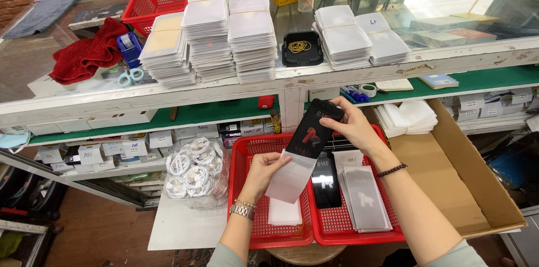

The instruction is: The person repeatedly picks up small rectangular items and white paper sheets from a red basket, places them into a second red basket, and stacks them. The person also handles a smartphone and places it into the basket. The task continues with consistent pick-and-place motions throughout the clip.

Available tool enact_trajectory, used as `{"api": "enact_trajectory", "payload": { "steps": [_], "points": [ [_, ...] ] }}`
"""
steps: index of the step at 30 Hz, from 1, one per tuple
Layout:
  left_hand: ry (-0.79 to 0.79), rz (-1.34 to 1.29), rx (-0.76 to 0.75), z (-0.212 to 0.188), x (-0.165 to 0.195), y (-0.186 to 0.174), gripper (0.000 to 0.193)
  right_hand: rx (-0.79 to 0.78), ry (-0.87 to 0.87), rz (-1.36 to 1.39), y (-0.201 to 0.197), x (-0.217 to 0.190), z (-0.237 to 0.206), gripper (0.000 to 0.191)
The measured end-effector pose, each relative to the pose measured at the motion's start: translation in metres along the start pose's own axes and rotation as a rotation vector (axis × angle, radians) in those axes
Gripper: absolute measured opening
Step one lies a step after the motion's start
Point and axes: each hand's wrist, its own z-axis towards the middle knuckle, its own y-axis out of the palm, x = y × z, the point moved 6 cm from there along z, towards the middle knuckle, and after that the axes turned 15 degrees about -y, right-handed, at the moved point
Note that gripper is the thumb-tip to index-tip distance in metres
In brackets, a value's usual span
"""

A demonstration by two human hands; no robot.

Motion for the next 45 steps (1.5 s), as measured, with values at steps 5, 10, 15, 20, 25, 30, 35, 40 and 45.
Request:
{"api": "enact_trajectory", "payload": {
  "steps": [5, 10, 15, 20, 25, 30, 35, 40, 45],
  "points": [
    [-0.072, -0.041, -0.006, 0.011, 0.000, 0.000, 0.025, -0.081, -0.081, -0.107, 0.021, 0.002, -0.002, 0.049],
    [-0.141, -0.065, 0.120, 0.027, 0.007, -0.002, 0.027, -0.126, 0.062, -0.155, 0.046, 0.030, -0.025, 0.039],
    [-0.130, -0.052, 0.187, 0.036, 0.010, 0.011, 0.028, -0.252, 0.136, -0.059, 0.055, 0.039, -0.042, 0.039],
    [-0.089, -0.151, 0.236, 0.042, 0.015, 0.025, 0.035, -0.295, 0.291, -0.129, 0.044, 0.040, -0.049, 0.051],
    [-0.118, 0.103, 0.397, 0.038, 0.013, 0.008, 0.047, -0.026, 0.323, -0.426, -0.025, 0.047, -0.047, 0.049],
    [-0.328, 0.446, 0.719, 0.015, -0.021, -0.031, 0.058, -0.219, 0.501, -0.698, -0.067, 0.082, -0.078, 0.036],
    [-0.497, 0.345, 0.677, 0.007, -0.051, -0.030, 0.058, -0.304, 0.198, -1.257, -0.038, 0.073, -0.088, 0.036],
    [-0.455, 0.486, 0.737, 0.005, -0.044, -0.026, 0.050, -0.296, 0.587, -1.055, 0.005, 0.079, -0.099, 0.065],
    [-0.412, 0.607, 0.732, -0.002, -0.031, -0.026, 0.029, -0.190, 0.561, -0.939, 0.018, 0.085, -0.101, 0.066]
  ]
}}
